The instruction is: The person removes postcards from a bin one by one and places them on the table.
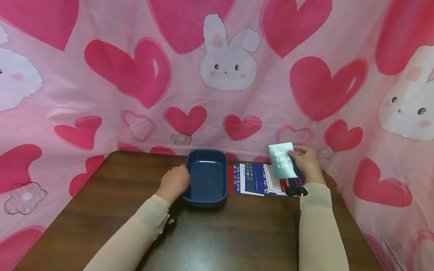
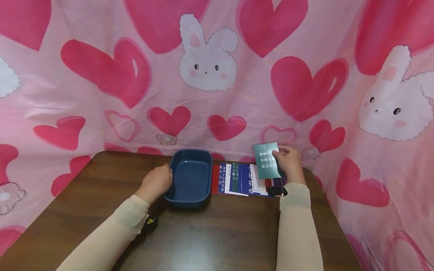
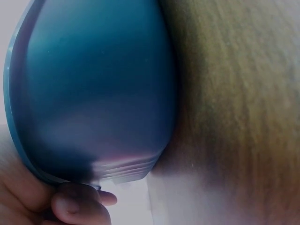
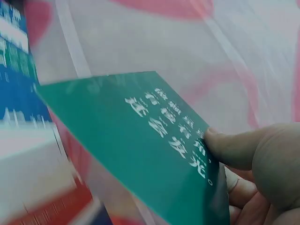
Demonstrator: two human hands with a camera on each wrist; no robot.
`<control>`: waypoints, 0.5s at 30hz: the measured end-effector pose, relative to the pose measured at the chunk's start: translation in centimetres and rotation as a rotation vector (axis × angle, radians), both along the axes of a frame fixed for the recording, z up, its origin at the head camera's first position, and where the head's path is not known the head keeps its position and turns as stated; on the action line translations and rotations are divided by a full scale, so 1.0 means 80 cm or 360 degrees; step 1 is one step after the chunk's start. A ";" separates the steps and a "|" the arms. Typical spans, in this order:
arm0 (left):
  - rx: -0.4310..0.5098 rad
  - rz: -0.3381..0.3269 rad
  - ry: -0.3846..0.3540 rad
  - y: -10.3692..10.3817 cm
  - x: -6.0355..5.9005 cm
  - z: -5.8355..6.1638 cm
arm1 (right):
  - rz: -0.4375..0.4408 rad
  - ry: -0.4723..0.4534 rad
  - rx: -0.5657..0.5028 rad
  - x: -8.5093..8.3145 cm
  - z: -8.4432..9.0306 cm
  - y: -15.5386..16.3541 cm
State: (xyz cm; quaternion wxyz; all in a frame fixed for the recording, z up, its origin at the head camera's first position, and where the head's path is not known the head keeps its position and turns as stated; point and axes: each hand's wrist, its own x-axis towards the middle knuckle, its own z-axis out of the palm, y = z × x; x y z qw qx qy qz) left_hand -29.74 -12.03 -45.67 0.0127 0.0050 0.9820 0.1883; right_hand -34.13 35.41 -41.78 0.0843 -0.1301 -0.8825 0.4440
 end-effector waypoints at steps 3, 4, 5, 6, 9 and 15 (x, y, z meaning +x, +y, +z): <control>0.0001 0.0001 0.0006 -0.002 -0.001 0.000 | -0.0087 -0.0010 0.0021 0.005 -0.009 0.027; 0.0002 0.0002 0.0003 -0.002 -0.001 0.001 | -0.0120 -0.0039 0.0031 0.007 -0.012 0.036; 0.0003 0.0000 -0.0004 -0.003 -0.001 0.001 | -0.0152 -0.0080 0.0039 0.008 -0.016 0.044; 0.0004 0.0001 -0.0009 -0.003 -0.001 0.001 | -0.0185 -0.0128 0.0042 0.010 -0.020 0.051; 0.0005 0.0004 -0.0026 -0.003 0.000 0.001 | -0.0270 -0.0257 0.0015 0.015 -0.030 0.068; 0.0013 -0.0011 -0.0042 -0.003 -0.001 0.001 | -0.0257 -0.0423 0.0040 0.019 -0.048 0.092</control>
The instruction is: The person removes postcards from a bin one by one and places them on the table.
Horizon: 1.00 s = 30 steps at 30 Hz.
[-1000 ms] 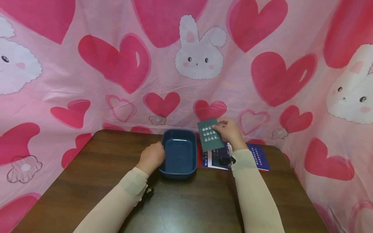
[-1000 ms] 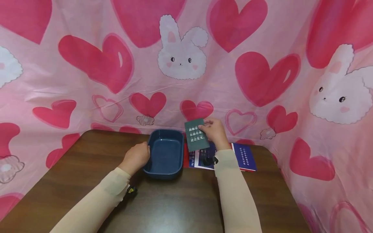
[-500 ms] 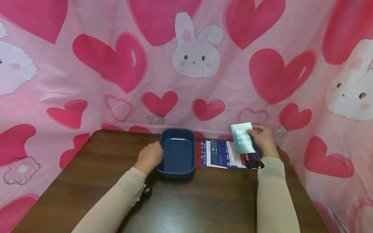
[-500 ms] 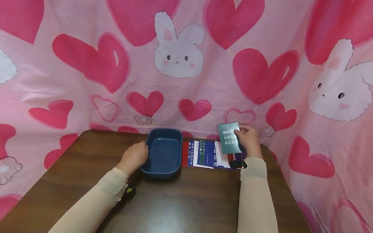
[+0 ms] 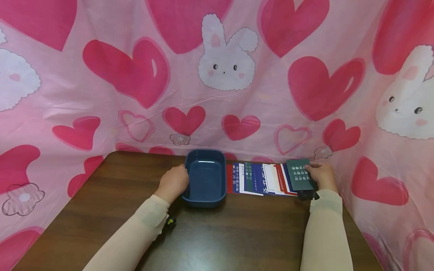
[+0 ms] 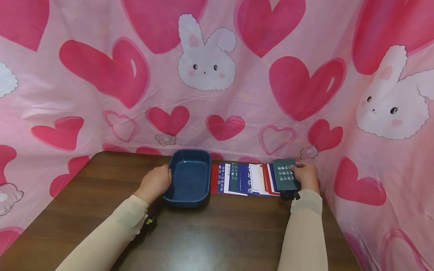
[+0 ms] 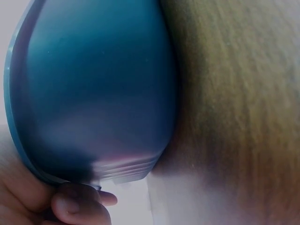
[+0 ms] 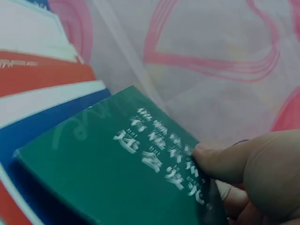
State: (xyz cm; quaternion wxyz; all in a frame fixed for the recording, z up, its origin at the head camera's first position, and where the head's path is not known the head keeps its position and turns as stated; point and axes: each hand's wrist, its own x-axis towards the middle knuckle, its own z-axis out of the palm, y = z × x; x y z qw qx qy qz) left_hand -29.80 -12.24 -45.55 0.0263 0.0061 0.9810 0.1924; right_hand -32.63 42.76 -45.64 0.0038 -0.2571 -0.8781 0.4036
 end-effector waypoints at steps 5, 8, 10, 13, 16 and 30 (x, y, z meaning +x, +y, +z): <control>0.0005 0.0002 -0.0012 0.000 -0.001 0.000 | 0.0094 -0.0115 0.0103 -0.001 -0.011 0.006; 0.0001 0.0003 -0.0018 0.000 0.000 -0.001 | 0.0128 -0.0077 0.0211 -0.002 -0.018 0.004; -0.0004 0.0001 -0.0018 0.001 -0.001 -0.002 | 0.0128 -0.0068 0.0241 -0.001 -0.021 0.003; -0.0003 -0.0005 -0.0011 0.001 -0.001 -0.002 | 0.0115 -0.0063 0.0277 0.000 -0.025 0.001; 0.0000 -0.0012 0.0001 0.002 -0.002 0.000 | 0.0085 -0.0082 0.0267 0.001 -0.027 -0.001; 0.0033 0.0015 0.0071 -0.007 -0.004 0.007 | 0.0087 -0.0062 0.0247 -0.006 -0.023 0.004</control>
